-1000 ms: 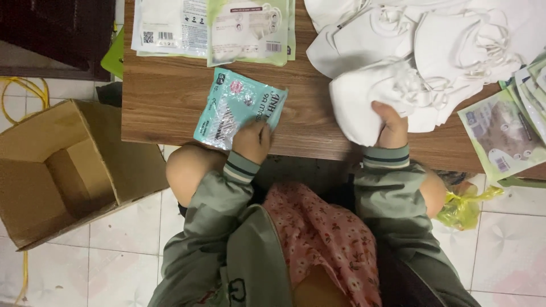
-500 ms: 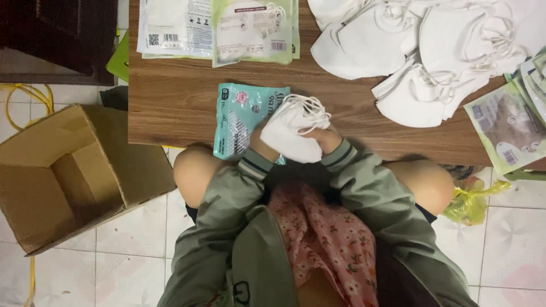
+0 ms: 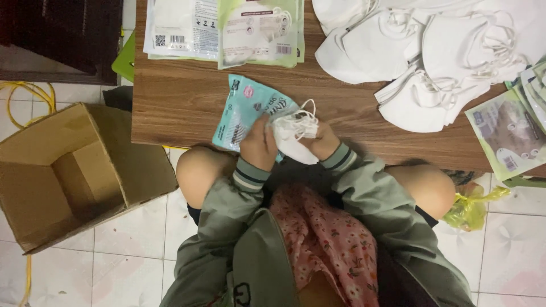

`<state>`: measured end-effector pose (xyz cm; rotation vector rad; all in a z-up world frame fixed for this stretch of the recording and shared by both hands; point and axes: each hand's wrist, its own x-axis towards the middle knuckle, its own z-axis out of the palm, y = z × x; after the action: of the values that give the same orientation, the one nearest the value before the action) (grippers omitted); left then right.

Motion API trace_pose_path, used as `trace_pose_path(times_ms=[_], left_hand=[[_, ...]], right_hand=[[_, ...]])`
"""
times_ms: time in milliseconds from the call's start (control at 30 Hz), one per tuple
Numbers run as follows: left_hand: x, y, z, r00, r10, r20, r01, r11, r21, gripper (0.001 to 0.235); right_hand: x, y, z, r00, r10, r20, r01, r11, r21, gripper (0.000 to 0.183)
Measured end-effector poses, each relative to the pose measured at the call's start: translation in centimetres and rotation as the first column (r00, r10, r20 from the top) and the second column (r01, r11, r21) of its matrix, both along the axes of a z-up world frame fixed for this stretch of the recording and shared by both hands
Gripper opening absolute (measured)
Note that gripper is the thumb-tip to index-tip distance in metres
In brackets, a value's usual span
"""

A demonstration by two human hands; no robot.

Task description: The person sits at a wooden table and repeatedly picks up white face masks, folds them, and places them into plastic packaging. They handle loose masks and sealed packages labeled '9A MASK' throughout the process.

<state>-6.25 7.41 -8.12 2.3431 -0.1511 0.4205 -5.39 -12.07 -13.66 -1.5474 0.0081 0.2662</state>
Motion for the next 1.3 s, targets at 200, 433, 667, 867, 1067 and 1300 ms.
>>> trace_pose_path(times_ms=[200,433,667,867,1067,1300], left_hand=[[-2.0,-1.6,0.1,0.960,-0.199,0.196,0.123,0.931,0.344,0.035],[-3.6,-3.6,0.5,0.906,-0.291,0.307,0.204,0.937,0.284,0.042],[-5.7,-5.3,2.2,0.808,-0.469,0.357,0.419,0.883,0.212,0.055],[-1.0,0.9,4.1,0.909,-0.044,0.415,0.065,0.997,-0.038,0.070],[0.2,3.8,0.4,0.768,-0.543,-0.338,0.002,0.530,-0.848,0.064],[0.8,4.3,0.9,0.750,-0.279,-0.599,-0.423,0.494,-0.759,0.049]], right_hand=[[-1.7,2.3,-7.9,0.992,0.053,-0.111,-0.046,0.996,0.072,0.017],[-2.3,0.7,-13.2,0.926,-0.014,-0.377,0.080,0.984,0.160,0.070],[-1.7,1.4,-6.1,0.960,-0.093,-0.264,0.132,0.982,0.136,0.057],[-0.9,-0.2,-1.8,0.975,-0.166,-0.149,0.184,0.976,0.118,0.047],[0.1,-1.1,5.6,0.976,-0.217,-0.028,0.218,0.970,0.105,0.037],[0.9,-1.2,10.4,0.959,-0.265,0.104,0.255,0.962,0.100,0.028]])
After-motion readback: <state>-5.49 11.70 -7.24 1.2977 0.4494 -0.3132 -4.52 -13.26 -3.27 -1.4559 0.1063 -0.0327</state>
